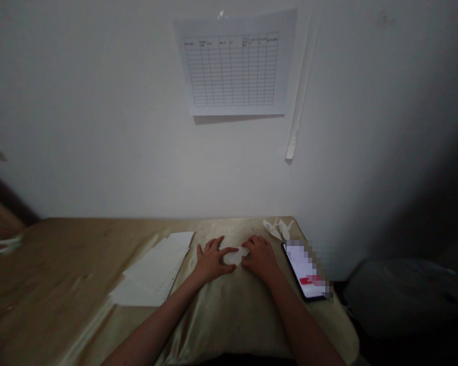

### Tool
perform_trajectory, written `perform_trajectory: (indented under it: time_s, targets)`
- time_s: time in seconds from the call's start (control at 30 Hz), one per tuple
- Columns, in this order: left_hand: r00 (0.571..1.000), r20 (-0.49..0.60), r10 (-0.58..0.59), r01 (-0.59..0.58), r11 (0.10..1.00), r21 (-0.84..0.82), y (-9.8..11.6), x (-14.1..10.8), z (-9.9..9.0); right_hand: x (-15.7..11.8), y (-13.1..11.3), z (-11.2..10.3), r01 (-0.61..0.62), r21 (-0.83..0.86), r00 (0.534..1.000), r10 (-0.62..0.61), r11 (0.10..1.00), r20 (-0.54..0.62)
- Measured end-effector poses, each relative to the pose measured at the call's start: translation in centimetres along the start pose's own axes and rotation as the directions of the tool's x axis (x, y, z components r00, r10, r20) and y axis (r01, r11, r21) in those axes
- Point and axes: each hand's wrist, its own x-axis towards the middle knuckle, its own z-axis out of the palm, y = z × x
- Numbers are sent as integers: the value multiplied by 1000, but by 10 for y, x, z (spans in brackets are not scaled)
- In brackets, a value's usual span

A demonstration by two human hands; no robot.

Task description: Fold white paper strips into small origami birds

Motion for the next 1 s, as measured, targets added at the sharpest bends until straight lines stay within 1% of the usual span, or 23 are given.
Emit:
perform_trajectory:
  time_s: [0.2, 0.33, 0.47, 0.67, 0.77, 0.87, 1.0]
  targets:
    - [1000, 8, 2, -2, 999, 39, -1, 1, 1, 6, 17, 1, -44, 27, 999, 44, 999, 4]
    - [1000, 4, 4, -5, 1000, 25, -2, 1, 1, 8, 27, 2, -59, 10, 998, 59, 998, -25]
    - [1000, 4, 2, -2, 1000, 6, -2, 1, 1, 10, 30, 6, -84, -24, 995, 82, 996, -59]
    - [1000, 0, 4, -4, 1000, 9, -1, 0, 1, 11, 31, 12, -101, -15, 990, 99, 995, -99]
    - [1000, 4, -3, 3, 1000, 7, -1, 0, 0, 10, 35, 12, -92, 35, 991, 95, 995, -98]
    - [1000, 8, -2, 2, 1000, 7, -1, 0, 0, 9, 41, 12, -70, 144, 990, 86, 987, -110]
    - [1000, 13, 6, -6, 1000, 7, 0, -1, -1, 9, 44, 13, -91, 165, 988, 110, 982, -113]
